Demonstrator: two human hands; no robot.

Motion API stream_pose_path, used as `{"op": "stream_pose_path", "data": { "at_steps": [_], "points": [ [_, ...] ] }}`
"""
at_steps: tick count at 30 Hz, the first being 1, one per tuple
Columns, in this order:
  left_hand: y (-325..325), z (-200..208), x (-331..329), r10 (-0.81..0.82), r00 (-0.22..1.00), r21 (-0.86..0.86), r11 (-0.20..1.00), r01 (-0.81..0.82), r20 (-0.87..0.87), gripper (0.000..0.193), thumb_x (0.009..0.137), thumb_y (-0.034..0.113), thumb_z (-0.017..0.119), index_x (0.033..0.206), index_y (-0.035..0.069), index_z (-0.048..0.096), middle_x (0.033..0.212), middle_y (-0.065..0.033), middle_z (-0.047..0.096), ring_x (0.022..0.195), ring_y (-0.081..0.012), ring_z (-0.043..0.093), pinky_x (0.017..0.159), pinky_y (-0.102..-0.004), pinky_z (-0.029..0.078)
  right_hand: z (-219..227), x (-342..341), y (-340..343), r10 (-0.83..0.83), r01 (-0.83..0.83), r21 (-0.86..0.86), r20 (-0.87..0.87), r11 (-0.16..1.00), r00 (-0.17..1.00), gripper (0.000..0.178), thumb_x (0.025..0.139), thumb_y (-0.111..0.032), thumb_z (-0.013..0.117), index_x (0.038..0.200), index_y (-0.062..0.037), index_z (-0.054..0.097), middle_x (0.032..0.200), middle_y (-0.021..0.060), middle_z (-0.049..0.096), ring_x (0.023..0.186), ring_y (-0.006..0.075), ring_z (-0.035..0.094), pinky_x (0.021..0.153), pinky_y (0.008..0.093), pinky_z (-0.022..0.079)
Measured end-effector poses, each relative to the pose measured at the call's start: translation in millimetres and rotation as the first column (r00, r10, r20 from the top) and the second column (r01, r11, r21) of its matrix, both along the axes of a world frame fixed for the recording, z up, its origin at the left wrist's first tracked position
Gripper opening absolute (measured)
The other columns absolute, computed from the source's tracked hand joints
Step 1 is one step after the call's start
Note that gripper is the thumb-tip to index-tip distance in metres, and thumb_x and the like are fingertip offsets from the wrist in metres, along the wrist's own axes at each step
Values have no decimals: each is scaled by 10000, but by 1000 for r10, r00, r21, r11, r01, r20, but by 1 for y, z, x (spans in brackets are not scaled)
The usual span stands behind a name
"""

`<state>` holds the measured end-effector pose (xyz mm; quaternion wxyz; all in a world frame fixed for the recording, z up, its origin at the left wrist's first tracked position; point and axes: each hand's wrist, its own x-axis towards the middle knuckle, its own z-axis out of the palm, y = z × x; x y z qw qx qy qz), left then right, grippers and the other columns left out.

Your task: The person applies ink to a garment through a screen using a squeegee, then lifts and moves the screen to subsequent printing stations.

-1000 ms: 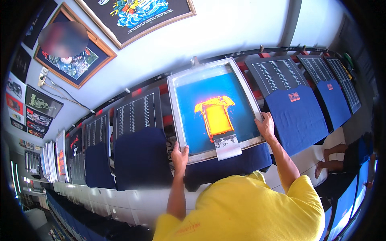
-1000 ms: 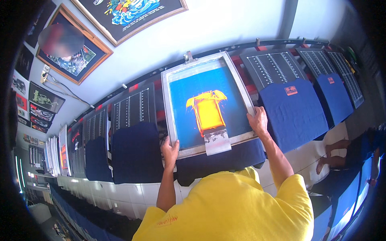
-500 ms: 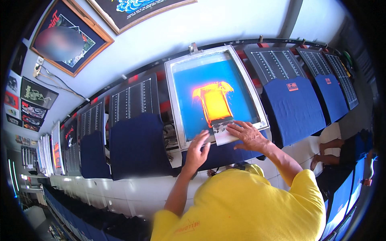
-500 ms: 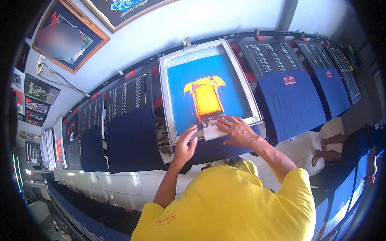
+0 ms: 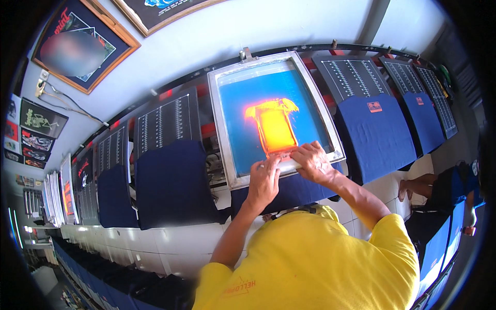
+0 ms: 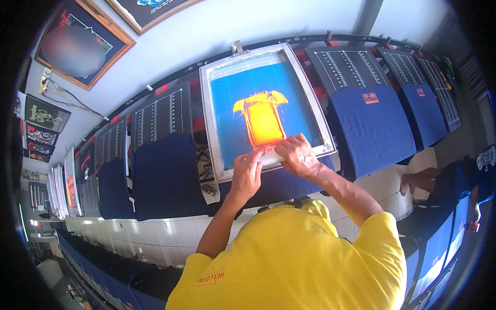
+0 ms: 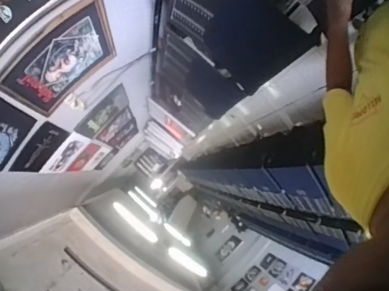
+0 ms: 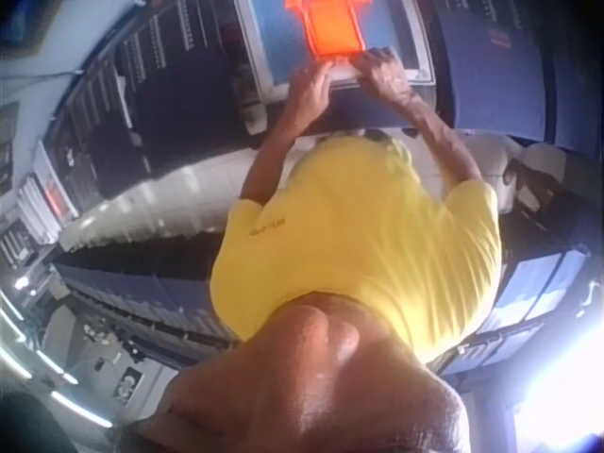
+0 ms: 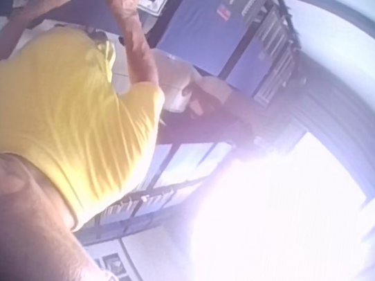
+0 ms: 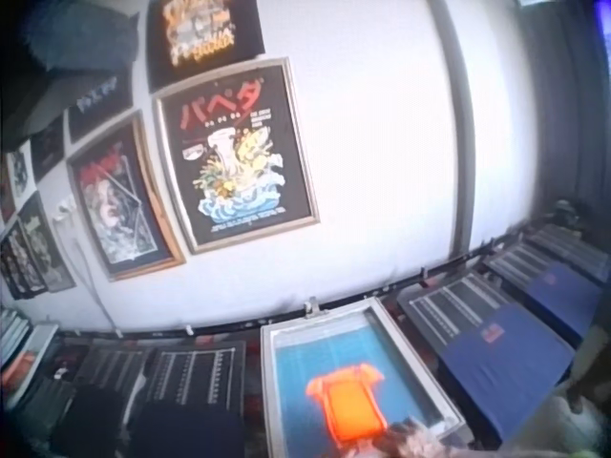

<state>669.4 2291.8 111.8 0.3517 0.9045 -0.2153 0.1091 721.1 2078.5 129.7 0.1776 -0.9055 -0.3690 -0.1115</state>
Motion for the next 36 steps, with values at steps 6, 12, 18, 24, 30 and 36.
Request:
{"op": "stream_pose_path", "data": {
  "at_steps": [6, 12, 18, 24, 30, 36],
  "points": [
    [-10, -21, -12, 58, 994, 58, 996, -63, 87, 493, 828, 21, 670, 1288, 83, 505, 1253, -127, 615, 1093, -280, 619, 897, -457, 353, -29, -7, -1, -19, 8, 95, 114, 995, 993, 273, 639, -56, 683, 899, -98, 613, 964, 54, 675, 846, 237, 644, 725, 395, 448],
    [14, -6, 102, 65, 991, 89, 993, -76, 118, 341, 896, 28, 613, 1224, 81, 536, 1050, -113, 692, 928, -280, 662, 849, -447, 368, -37, 108, 28, -96, 90, 46, 147, 995, 984, 69, 730, -91, 666, 782, -126, 635, 791, 75, 681, 784, 272, 673, 756, 422, 480],
    [31, -18, 153, 39, 964, 110, 991, -70, 263, 282, 938, 45, 554, 1219, 70, 556, 1071, -113, 702, 960, -299, 653, 834, -458, 389, -4, 136, 38, -198, 190, -133, -47, 973, 979, 117, 740, -133, 703, 856, -129, 689, 874, 72, 714, 861, 257, 690, 796, 428, 475],
    [12, 17, 33, 86, 993, 94, 991, -94, 86, 413, 884, 22, 617, 1278, 85, 512, 1209, -99, 650, 1105, -252, 630, 900, -461, 335, 7, 40, 19, -15, 13, 110, 20, 994, 1000, 229, 701, -95, 728, 923, -97, 672, 933, 63, 714, 810, 258, 669, 712, 401, 455],
    [-5, -25, -17, 71, 995, 88, 993, -77, 70, 518, 809, 4, 682, 1285, 99, 500, 1270, -49, 624, 1198, -207, 598, 875, -447, 318, -25, -12, 3, -21, 14, 108, 68, 994, 997, 259, 669, -56, 678, 924, -77, 638, 1019, 80, 697, 866, 240, 670, 715, 383, 456],
    [15, -29, 77, 106, 989, 116, 986, -118, 105, 460, 833, 1, 668, 1252, 89, 499, 1180, -99, 657, 995, -261, 652, 858, -445, 343, -44, 86, 28, -41, 33, 61, 137, 998, 990, 196, 651, -74, 705, 837, -94, 645, 868, 63, 688, 783, 254, 662, 698, 392, 463]
  ]
}}
